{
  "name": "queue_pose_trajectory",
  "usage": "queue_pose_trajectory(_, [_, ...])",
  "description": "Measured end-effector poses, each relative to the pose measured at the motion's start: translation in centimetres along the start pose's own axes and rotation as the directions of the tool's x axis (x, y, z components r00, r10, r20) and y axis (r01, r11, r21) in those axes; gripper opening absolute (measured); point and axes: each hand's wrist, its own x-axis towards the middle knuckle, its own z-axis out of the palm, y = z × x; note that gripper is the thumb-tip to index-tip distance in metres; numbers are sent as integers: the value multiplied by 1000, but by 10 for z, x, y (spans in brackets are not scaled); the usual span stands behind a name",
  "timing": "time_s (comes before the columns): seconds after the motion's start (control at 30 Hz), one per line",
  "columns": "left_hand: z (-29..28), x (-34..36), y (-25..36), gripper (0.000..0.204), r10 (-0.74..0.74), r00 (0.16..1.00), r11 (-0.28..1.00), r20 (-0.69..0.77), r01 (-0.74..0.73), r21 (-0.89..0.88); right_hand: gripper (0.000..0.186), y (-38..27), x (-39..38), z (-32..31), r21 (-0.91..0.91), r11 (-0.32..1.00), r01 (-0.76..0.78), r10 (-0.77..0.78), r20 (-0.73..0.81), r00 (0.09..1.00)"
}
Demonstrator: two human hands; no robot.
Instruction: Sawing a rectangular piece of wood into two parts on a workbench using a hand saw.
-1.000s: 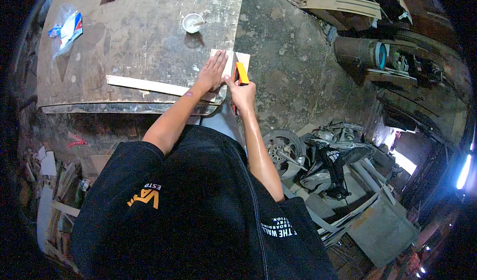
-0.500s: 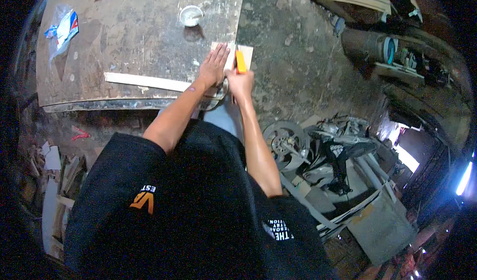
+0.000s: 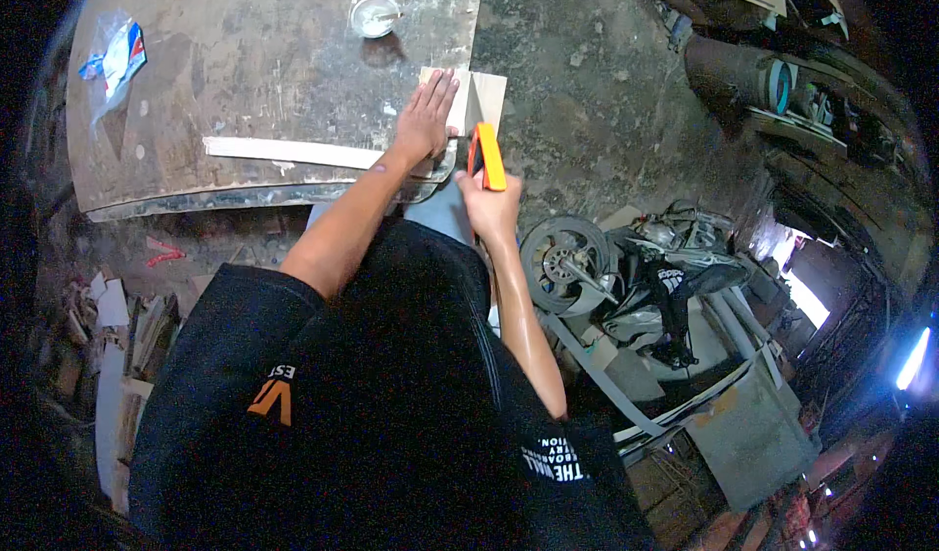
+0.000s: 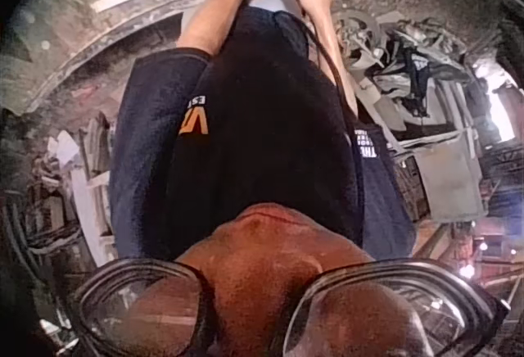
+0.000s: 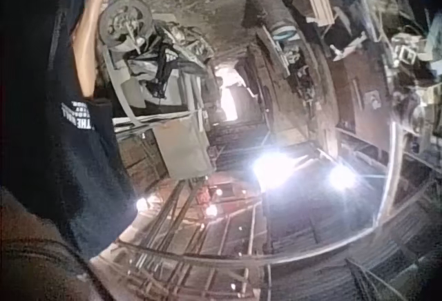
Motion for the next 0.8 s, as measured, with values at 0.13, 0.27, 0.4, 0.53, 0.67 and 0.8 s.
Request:
queue_pose_trajectory(0.13, [11, 4, 13, 91, 13, 999, 994, 52, -19, 109, 32, -20, 59, 20, -48, 999, 3, -6, -71, 997])
queue_pose_trajectory(0.27, [1, -3, 3, 93, -51, 992, 997, 115, 44, 59, 33, -6, 7, -1, -43, 999, -17, 18, 16, 1000])
queue_pose_trajectory(0.4, [-1, -1, 15, 93, -16, 991, 1000, 133, 16, 0, 34, -1, 8, 13, 0, 1000, 18, -18, -60, 998])
queue_pose_trajectory(0.53, [-2, 1, 10, 94, -66, 984, 997, 167, 57, 58, 34, -2, 15, 11, 0, 998, 66, -65, -74, 995])
queue_pose_trajectory(0.67, [-4, 4, 5, 93, -67, 985, 996, 160, 57, 65, 32, -1, -6, 8, -57, 988, 140, -143, -47, 989])
queue_pose_trajectory(0.8, [9, 9, 16, 96, -5, 996, 999, 90, 2, 34, 30, -10, 58, 7, -23, 999, 48, -49, -62, 997])
